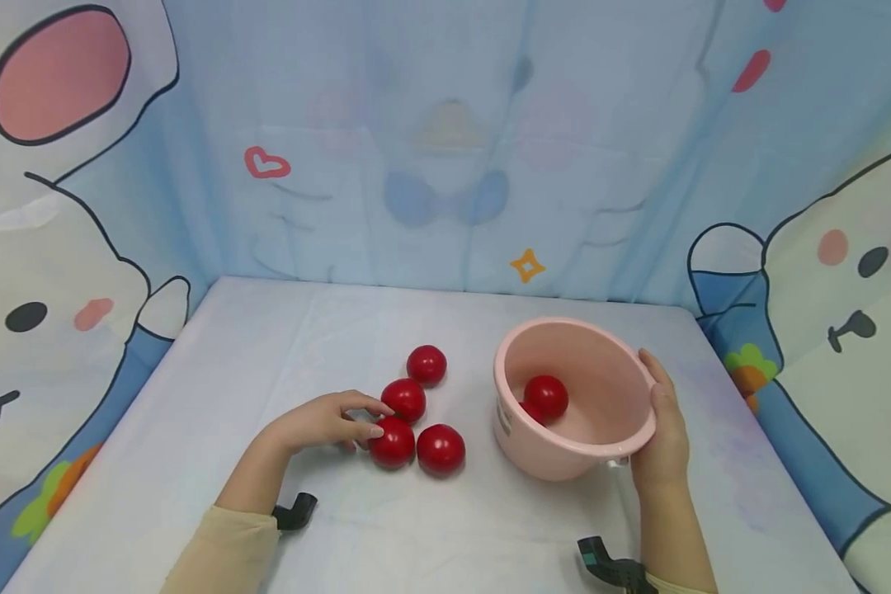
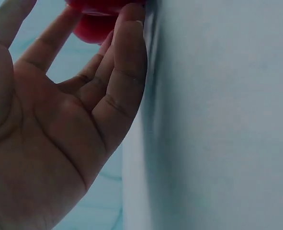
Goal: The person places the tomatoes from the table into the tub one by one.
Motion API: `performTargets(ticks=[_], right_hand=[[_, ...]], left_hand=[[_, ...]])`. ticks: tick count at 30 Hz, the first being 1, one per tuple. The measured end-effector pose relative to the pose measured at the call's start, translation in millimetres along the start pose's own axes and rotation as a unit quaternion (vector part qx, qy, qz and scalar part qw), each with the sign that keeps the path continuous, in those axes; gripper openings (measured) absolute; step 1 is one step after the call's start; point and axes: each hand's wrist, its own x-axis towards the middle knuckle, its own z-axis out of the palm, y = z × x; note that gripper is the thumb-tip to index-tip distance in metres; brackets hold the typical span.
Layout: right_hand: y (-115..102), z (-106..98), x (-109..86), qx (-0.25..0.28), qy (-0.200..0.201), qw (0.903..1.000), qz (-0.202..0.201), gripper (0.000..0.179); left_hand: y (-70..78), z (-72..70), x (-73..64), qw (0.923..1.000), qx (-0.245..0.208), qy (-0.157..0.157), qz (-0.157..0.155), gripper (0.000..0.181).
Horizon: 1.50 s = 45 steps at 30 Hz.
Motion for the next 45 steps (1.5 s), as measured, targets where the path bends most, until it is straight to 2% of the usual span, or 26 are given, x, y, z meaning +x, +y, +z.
performTargets(ticks=[4, 9, 21, 32, 39, 45], right_hand=[[0, 1, 0.1, 0.002, -0.004, 1.0000, -0.005, 0.047], [0, 1, -0.2, 0.008, -0.003, 0.9999, -0.013, 0.046], [-1, 0, -1.4, 0.022, -0.006, 0.9997, -0.010, 0.047], [1, -1, 0.0, 0.022, -0.006, 0.9997, -0.005, 0.047], [0, 0, -0.6, 0.012, -0.004, 0.9999, 0.002, 0.047], [-1, 0, -0.7, 0.004, 0.001, 1.0000, 0.000, 0.047]], left_hand=[[-2.0, 3.9, 2.5, 0.9998, 0.011, -0.014, -0.012, 0.045], [-2.0, 6.7, 4.5, 0.9995, 0.020, -0.022, -0.007, 0.051], [-2.6, 6.6, 7.0, 0.9994, 0.031, -0.017, -0.005, 0.049], [-5.6, 5.6, 8.4, 0.9986, 0.048, -0.014, 0.014, 0.046], [-2.1, -0.2, 4.5, 0.9971, 0.074, -0.005, 0.017, 0.043], [8.0, -11.0, 1.8, 0.9975, 0.058, -0.032, 0.024, 0.043]])
